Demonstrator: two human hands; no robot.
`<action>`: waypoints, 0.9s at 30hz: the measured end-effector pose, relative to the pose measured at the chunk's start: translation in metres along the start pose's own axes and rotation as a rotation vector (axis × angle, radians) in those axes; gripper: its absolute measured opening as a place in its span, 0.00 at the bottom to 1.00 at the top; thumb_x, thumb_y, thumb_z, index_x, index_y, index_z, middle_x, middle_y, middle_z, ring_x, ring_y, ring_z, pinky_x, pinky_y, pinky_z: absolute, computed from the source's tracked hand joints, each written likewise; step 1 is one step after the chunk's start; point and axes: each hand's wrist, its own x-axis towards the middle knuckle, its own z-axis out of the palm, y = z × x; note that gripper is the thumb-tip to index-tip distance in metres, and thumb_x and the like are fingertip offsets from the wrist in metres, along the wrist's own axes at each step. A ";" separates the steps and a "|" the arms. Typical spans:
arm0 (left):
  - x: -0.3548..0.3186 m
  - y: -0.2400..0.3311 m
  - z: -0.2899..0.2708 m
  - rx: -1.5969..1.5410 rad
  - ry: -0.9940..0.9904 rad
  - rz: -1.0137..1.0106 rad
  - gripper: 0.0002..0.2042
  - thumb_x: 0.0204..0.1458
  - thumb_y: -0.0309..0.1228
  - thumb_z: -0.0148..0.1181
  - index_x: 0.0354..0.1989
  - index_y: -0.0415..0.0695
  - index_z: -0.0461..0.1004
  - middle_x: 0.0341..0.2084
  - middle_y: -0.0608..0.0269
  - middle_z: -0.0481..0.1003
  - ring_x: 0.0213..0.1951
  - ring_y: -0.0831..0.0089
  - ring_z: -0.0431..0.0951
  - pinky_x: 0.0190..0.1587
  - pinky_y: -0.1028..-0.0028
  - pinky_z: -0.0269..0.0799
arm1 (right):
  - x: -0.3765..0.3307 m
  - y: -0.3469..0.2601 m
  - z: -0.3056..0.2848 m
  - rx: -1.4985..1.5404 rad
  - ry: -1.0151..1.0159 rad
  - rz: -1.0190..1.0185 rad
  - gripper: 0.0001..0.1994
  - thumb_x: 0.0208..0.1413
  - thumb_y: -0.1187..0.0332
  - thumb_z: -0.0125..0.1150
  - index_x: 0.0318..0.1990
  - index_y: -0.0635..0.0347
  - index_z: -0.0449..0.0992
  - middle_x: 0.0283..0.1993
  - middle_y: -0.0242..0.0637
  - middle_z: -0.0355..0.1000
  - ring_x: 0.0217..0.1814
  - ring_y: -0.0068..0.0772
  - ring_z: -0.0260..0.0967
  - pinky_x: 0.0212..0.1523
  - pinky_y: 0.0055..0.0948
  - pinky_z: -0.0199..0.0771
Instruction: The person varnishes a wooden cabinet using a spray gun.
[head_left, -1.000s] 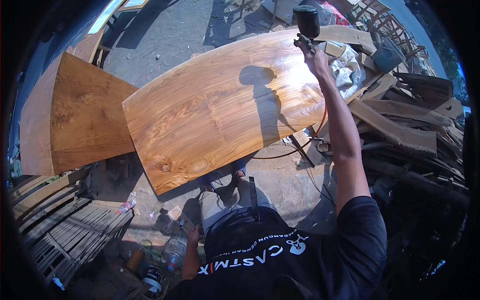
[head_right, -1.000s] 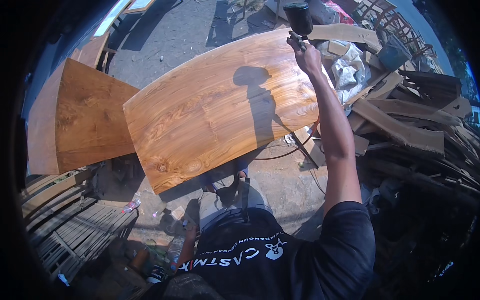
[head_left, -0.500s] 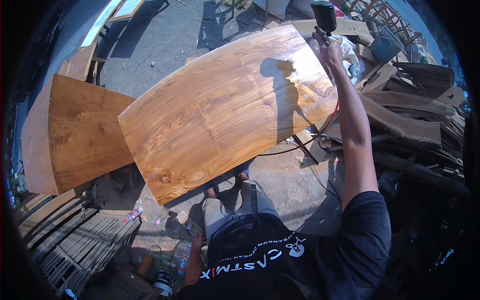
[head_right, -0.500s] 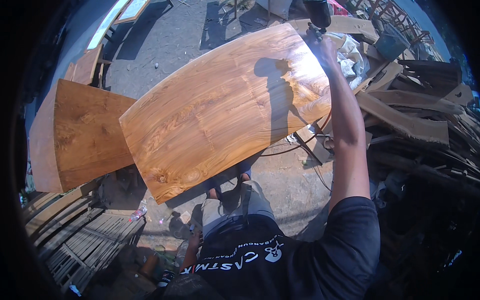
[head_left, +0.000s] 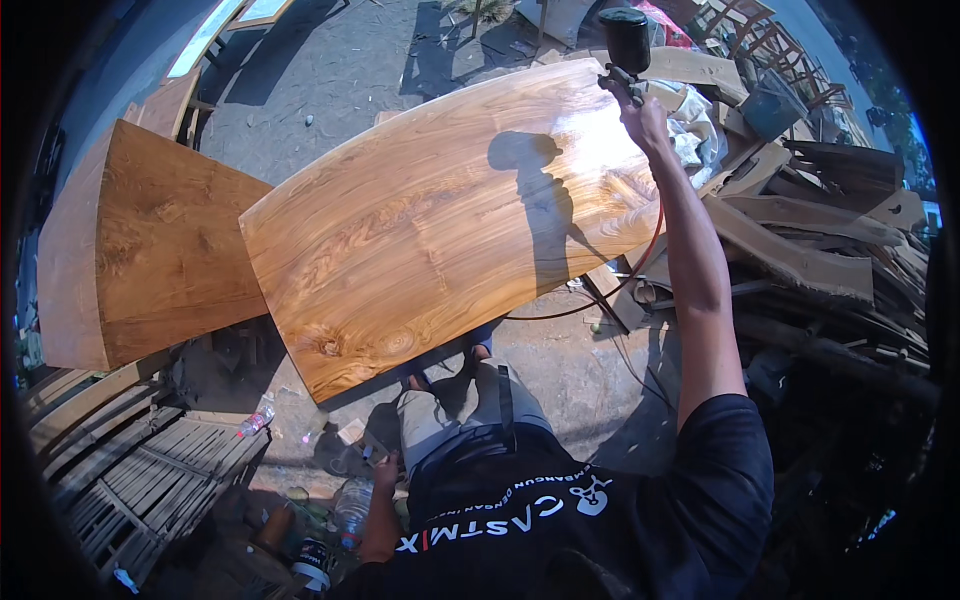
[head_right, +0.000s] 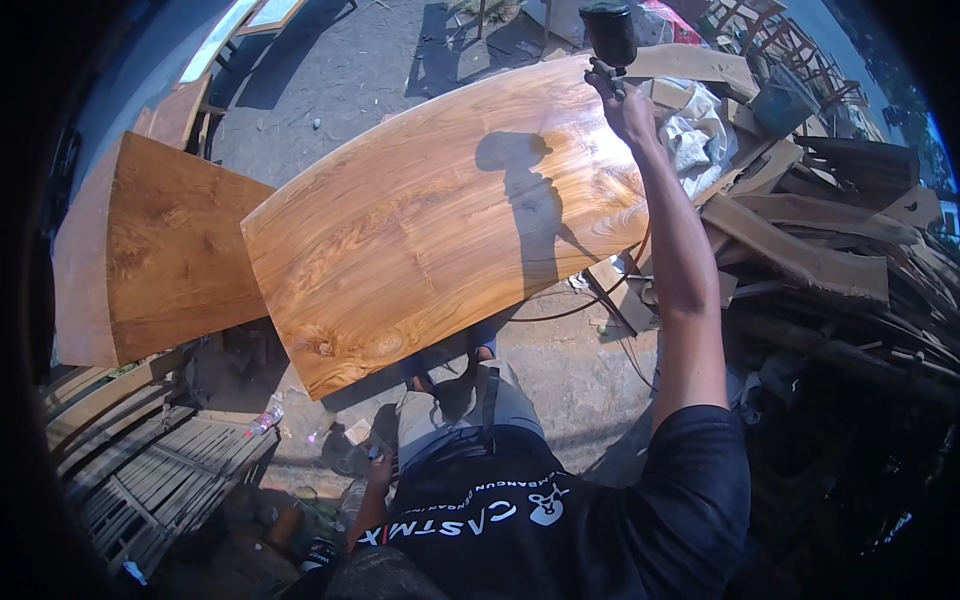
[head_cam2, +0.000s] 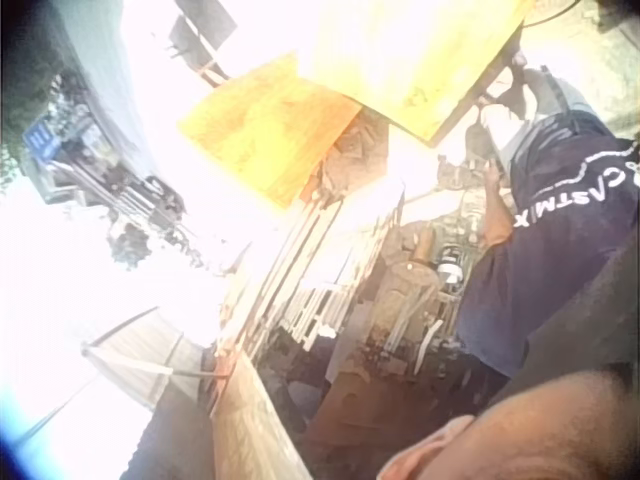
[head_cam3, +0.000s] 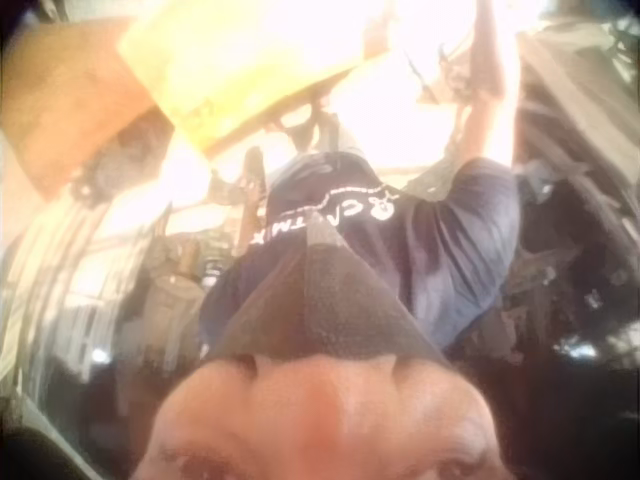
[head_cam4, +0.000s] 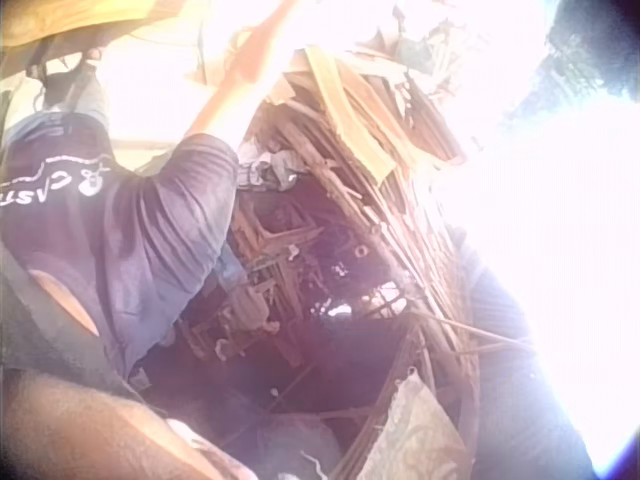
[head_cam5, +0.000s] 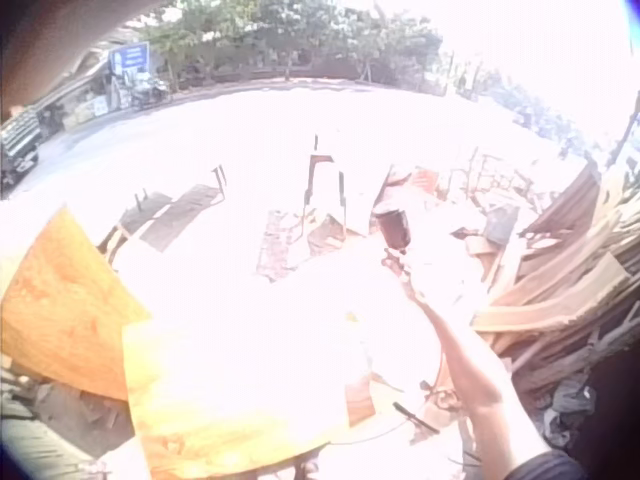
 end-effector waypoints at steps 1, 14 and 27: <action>0.002 -0.004 -0.001 -0.039 -0.007 0.008 0.17 0.65 0.44 0.53 0.44 0.42 0.79 0.30 0.65 0.78 0.31 0.72 0.78 0.32 0.68 0.73 | -0.005 -0.005 0.005 0.022 0.031 -0.057 0.30 0.59 0.34 0.58 0.51 0.51 0.83 0.38 0.49 0.77 0.44 0.47 0.74 0.46 0.41 0.70; 0.044 -0.051 0.002 -0.192 -0.020 0.084 0.18 0.65 0.45 0.55 0.41 0.41 0.79 0.25 0.68 0.74 0.26 0.77 0.72 0.29 0.72 0.70 | -0.071 -0.140 0.060 0.063 -0.188 -0.138 0.29 0.61 0.41 0.62 0.36 0.67 0.81 0.22 0.47 0.73 0.27 0.43 0.72 0.34 0.43 0.69; 0.042 -0.080 -0.009 -0.182 -0.024 0.007 0.22 0.64 0.50 0.55 0.49 0.42 0.79 0.38 0.60 0.80 0.37 0.68 0.80 0.36 0.66 0.76 | -0.132 -0.254 0.117 0.013 -0.363 -0.275 0.31 0.60 0.39 0.62 0.32 0.67 0.79 0.22 0.40 0.74 0.27 0.34 0.73 0.33 0.37 0.70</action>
